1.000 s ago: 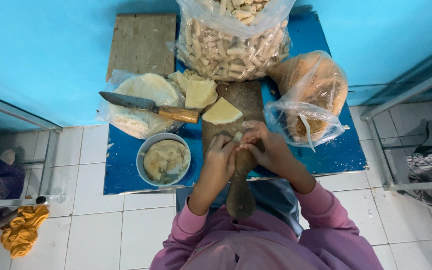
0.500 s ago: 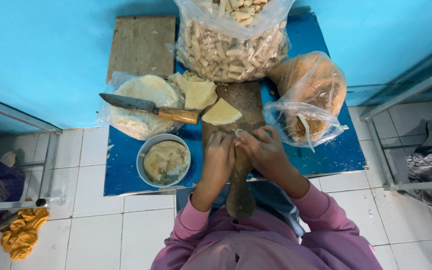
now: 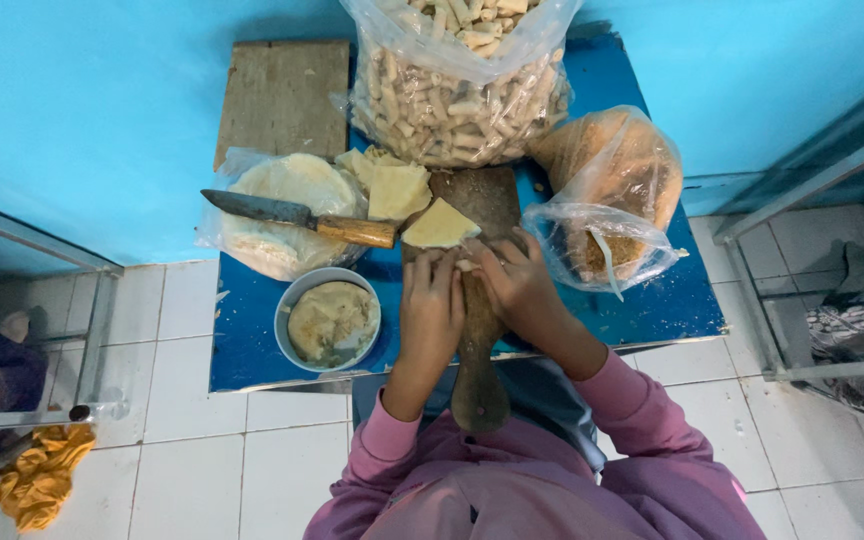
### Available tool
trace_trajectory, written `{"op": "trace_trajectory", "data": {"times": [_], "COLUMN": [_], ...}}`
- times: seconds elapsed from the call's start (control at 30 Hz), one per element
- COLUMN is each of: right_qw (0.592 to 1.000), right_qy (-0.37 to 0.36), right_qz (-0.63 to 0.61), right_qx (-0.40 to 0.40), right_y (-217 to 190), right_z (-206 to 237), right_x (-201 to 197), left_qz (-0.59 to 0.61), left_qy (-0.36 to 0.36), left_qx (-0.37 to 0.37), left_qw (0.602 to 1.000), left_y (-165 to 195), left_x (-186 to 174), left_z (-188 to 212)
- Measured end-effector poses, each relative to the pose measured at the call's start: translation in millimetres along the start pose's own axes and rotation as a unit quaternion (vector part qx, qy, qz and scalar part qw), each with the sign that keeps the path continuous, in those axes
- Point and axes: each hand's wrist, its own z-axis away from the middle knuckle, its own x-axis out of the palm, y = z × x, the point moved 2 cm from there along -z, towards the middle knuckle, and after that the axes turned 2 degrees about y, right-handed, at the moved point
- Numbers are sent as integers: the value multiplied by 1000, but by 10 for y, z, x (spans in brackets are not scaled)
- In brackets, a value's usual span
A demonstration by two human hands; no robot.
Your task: The person sits at a small blue table and folds pieces of dough by hand, pressing each folded piece closed and placing it on a wooden board. They work through dough pieces one at a time, occasionally reaching into a plastic bag, and a stack of folded dough pieces accumulates on the board.
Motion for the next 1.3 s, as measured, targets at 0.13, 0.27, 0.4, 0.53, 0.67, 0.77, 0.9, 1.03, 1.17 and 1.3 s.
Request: {"op": "trace_trajectory", "data": {"times": [0.13,0.27,0.4,0.53,0.67,0.77,0.9,1.03,1.17,1.3], "right_qw": [985,817,767,797,825,779,786,963,986,989], "right_qy": [74,-30,-67,-223,-394,-128,130,96,-18,-47], "right_qz": [-136,-501,-583,-501,-365,-587,-556,-246,-163,-118], "right_qx": [77,286,261,252,174,179,237,51,-37,-73], "right_y": [71,208,202,316,608,841,883,410,227,248], "right_z": [57,188,182,-16,-515,-998,-1138,-871,-668,-643], "right_x": [34,39,-9,-278,-715,-966,-790,-130,241,278], "left_qz": [47,103,152,109,90,70,38,-7,-69,-63], "left_qy": [30,17,-14,-12,-6,-8,-31,-65,-100,-82], "left_qx": [9,25,-13,10,16,28,28,43,42,67], "left_qw": [998,994,988,994,996,997,998,997,992,992], "left_y": [33,60,38,4,-23,-33,-86,-123,-148,-136], "left_x": [-55,-96,-72,-62,-45,-17,30,91,143,136], "left_z": [-1,7,29,72,106,121,141,206,233,237]}}
